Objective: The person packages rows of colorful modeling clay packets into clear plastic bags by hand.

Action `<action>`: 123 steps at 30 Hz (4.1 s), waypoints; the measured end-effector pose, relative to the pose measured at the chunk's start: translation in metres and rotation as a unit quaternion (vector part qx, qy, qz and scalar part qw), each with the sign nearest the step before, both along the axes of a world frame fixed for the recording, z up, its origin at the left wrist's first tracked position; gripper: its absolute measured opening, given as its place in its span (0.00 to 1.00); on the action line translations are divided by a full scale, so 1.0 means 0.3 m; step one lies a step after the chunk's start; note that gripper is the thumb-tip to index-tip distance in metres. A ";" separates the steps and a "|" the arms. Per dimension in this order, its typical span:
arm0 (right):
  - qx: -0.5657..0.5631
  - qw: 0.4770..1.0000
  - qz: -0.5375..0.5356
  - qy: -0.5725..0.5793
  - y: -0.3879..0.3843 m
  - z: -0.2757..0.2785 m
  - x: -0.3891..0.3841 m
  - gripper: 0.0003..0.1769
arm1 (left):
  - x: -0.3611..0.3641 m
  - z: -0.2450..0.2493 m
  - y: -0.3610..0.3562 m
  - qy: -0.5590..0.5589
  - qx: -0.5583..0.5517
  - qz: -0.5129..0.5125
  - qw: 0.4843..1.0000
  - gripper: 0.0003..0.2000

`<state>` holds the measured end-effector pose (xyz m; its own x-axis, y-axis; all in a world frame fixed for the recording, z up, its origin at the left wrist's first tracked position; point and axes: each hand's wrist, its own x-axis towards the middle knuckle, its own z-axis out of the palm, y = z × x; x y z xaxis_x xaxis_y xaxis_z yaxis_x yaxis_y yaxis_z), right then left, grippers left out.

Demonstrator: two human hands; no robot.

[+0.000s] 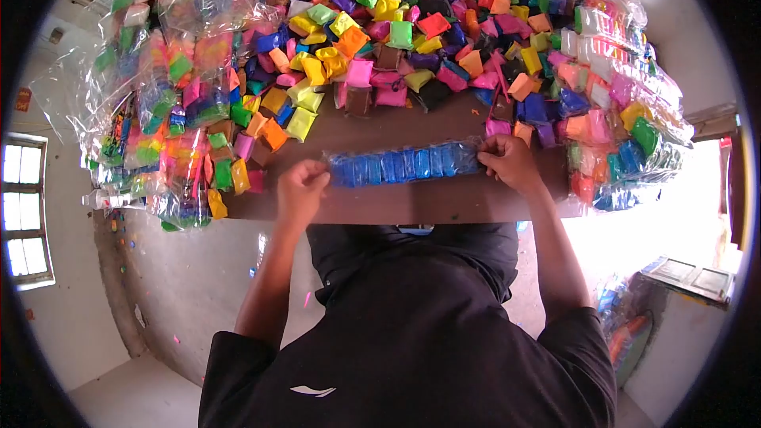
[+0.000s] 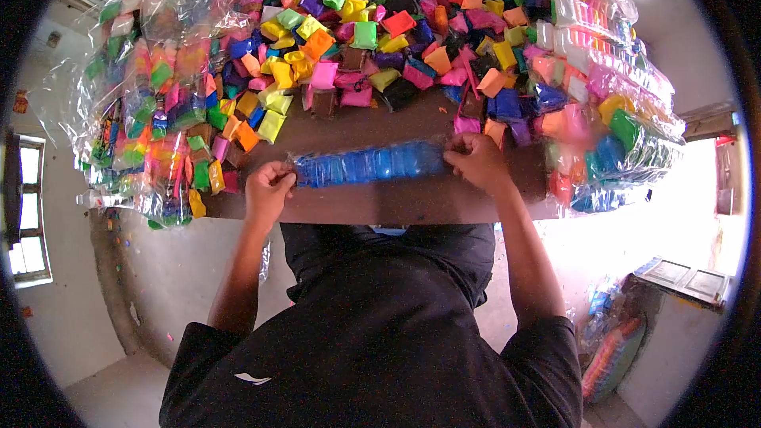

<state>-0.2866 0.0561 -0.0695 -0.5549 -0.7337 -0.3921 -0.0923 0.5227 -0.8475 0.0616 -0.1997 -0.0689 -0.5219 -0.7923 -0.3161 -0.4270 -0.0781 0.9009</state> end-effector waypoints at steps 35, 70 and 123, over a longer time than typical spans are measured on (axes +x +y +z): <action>-0.189 0.958 0.016 0.216 0.055 -0.013 0.096 0.09 | 0.011 -0.001 0.074 0.159 -0.153 0.015 0.975 0.09; -0.110 0.963 -0.130 0.208 0.044 0.075 0.223 0.06 | -0.026 0.021 0.119 0.276 0.240 0.157 0.917 0.03; -0.127 0.923 -0.071 0.357 0.148 -0.049 0.217 0.06 | -0.041 0.019 0.110 0.011 -0.311 -0.024 0.950 0.14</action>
<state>-0.2215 0.1006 -0.0840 -0.7025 -0.6523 0.2847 -0.6208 0.3659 -0.6934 0.0495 -0.1667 -0.0633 -0.5637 -0.7971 0.2165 -0.3973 0.4915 0.7750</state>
